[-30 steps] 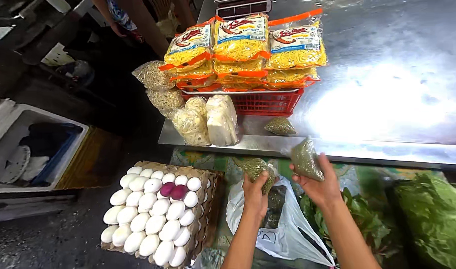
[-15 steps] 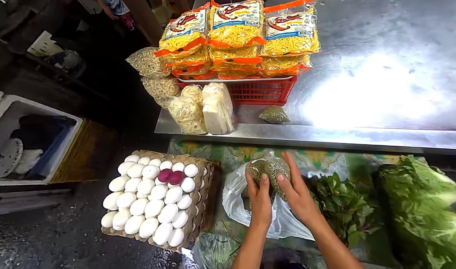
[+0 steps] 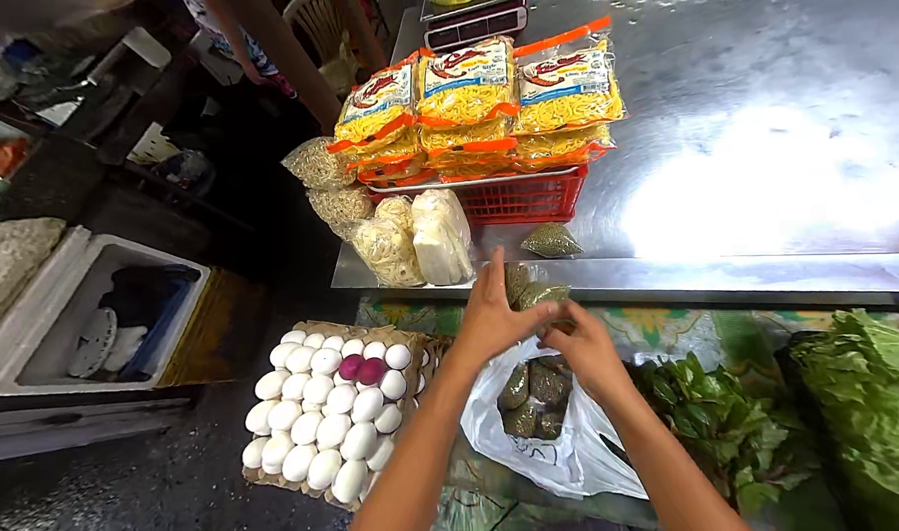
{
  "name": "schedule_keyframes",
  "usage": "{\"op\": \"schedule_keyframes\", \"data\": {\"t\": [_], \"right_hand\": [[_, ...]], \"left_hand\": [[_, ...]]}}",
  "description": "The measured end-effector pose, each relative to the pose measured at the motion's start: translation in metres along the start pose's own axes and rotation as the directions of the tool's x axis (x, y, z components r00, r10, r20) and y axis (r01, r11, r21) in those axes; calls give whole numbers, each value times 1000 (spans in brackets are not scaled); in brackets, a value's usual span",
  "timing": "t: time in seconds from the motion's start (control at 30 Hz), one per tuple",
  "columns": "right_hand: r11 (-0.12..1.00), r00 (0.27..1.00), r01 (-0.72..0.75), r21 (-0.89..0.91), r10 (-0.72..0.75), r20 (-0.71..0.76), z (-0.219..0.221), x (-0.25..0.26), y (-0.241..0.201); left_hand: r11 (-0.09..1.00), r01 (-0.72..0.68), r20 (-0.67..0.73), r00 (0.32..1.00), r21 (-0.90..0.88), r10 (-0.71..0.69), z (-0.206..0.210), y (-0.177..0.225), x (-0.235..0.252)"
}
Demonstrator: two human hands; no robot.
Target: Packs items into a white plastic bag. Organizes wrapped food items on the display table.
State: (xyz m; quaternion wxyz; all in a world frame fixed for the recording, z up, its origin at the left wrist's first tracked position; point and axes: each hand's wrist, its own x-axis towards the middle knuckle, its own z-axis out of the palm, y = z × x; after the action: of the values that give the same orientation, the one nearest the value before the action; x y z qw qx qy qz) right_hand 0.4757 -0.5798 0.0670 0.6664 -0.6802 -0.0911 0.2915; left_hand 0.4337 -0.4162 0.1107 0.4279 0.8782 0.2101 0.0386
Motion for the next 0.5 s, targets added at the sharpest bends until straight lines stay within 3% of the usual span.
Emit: {"op": "schedule_keyframes", "data": {"t": [0.1,0.2,0.37,0.5], "right_hand": [[951,997,-34,307,52,-52,24,39,2],[865,989,-19,502,89,-115,50,78,6],[838,970,49,544,90,-225,77,131,28],[872,965,23,489,109,-240,82,142,32]], "left_hand": [[984,-66,48,997,166,59,-14,12,51],[924,-153,80,988,352,133,-18,9,103],[819,-84,198,979,568,-37,-14,7,165],[784,-91,225,972,614,-63,-9,-10,184]]}}
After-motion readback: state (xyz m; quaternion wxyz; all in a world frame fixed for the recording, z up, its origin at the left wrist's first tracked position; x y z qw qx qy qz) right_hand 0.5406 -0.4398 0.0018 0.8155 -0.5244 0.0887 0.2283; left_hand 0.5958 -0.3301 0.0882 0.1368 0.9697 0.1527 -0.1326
